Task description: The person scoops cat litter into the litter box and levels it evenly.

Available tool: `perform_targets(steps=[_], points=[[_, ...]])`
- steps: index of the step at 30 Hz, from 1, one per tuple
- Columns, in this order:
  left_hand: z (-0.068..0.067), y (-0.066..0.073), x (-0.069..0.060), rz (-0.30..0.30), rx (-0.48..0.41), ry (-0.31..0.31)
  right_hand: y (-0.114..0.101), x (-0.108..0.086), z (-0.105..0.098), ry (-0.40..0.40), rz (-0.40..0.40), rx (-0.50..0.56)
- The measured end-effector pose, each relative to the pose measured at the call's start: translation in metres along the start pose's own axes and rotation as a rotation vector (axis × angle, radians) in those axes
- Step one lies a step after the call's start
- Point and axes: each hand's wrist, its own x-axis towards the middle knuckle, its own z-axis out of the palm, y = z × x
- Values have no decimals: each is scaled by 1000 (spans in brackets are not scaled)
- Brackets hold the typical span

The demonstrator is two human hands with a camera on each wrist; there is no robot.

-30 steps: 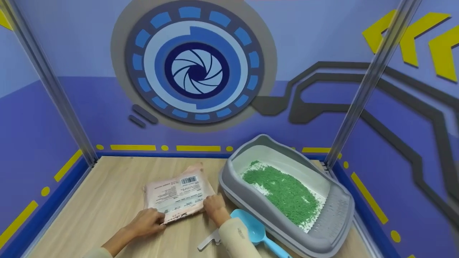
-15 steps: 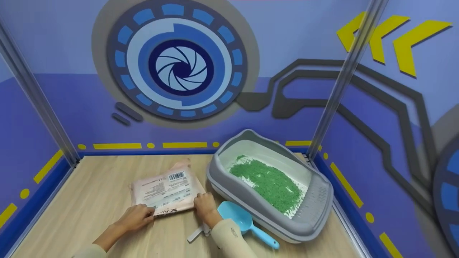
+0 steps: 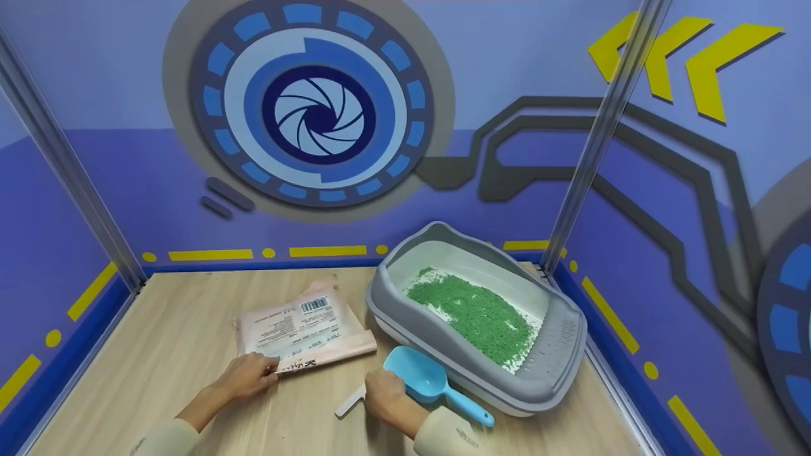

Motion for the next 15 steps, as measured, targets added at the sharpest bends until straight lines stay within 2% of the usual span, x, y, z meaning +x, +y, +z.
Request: perform_targets(steps=[3, 6, 9, 15], points=[[2, 0, -1, -4, -4, -19, 9, -1, 7, -107, 69, 216], [4, 0, -2, -7, -2, -29, 16, -1, 16, -132, 114, 402], [4, -1, -2, -16, 7, -20, 19, 0, 24, -110, 128, 508], [2, -2, -1, -28, 6, -5, 9, 7, 31, 18, 116, 606]])
